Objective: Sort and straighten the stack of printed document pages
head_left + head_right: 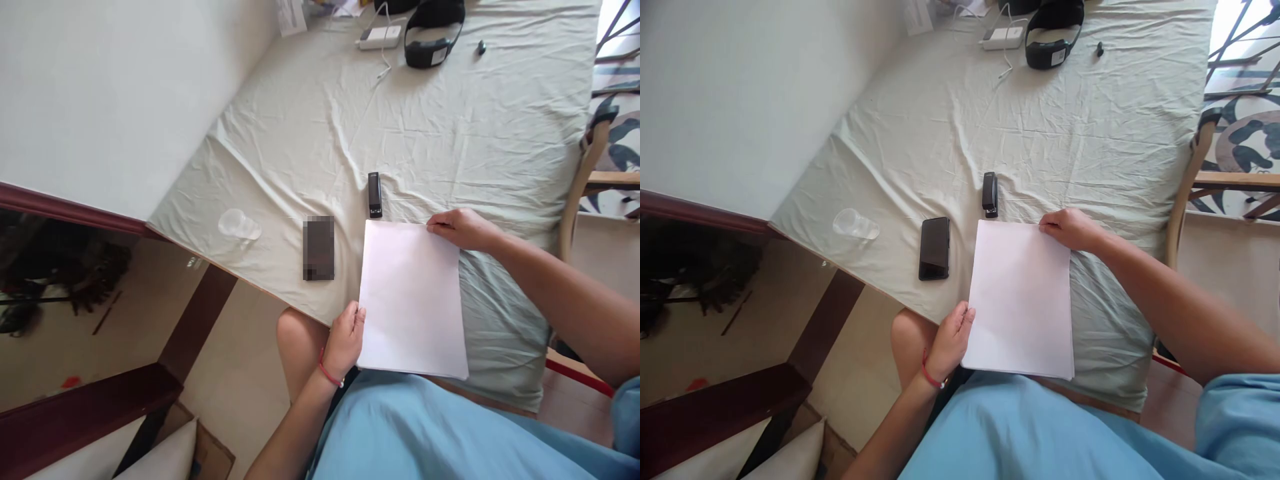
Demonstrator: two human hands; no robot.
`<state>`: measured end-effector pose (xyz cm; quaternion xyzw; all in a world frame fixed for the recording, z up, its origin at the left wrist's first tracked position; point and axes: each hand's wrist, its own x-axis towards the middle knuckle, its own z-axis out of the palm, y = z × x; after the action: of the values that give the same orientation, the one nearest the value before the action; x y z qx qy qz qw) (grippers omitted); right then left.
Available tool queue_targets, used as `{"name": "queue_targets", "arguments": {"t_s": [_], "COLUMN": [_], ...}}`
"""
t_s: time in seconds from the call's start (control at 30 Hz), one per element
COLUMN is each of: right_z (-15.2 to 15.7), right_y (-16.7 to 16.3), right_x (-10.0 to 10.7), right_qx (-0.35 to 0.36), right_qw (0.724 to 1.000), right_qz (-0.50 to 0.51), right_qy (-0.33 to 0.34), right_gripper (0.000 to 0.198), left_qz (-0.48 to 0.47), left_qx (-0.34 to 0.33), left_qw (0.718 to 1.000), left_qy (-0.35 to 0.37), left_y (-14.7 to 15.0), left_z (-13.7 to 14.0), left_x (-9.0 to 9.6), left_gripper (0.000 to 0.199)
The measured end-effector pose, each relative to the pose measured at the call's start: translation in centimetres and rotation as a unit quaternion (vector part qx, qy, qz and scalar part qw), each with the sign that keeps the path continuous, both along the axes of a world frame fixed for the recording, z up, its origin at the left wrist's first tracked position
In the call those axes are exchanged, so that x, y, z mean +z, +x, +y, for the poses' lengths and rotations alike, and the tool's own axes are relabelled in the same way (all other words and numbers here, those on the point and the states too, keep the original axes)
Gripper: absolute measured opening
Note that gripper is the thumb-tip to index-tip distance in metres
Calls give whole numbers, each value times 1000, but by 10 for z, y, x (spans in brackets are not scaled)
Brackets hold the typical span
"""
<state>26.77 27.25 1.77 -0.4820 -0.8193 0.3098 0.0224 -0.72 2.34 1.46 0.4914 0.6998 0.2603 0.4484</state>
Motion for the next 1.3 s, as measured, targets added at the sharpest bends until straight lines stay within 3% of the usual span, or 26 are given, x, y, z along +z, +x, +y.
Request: {"name": "queue_targets", "arguments": {"t_s": [0.2,0.37,0.6,0.97,1.3], "right_z": [-5,-7,-8,-12,-3], "right_y": [-11,-14,-15,-15,-5], "right_x": [-5,-2,-2,-4,-4], "right_qx": [21,19,19,24,15], "right_qw": [998,996,997,998,999], "right_qz": [-39,-65,-63,30,37], "right_qy": [47,54,48,55,17], "right_gripper": [33,32,31,35,40], "left_qz": [-58,-115,-186,-239,-220], "left_qx": [51,108,99,159,185], "left_qw": [996,982,967,938,946], "left_qy": [-51,-107,-144,-193,-150], "left_y": [1,2,-3,-1,7], "left_z": [-27,-45,-63,-79,-92], "left_x": [-1,2,0,-9,-21], "left_gripper": [26,41,52,71,67]}}
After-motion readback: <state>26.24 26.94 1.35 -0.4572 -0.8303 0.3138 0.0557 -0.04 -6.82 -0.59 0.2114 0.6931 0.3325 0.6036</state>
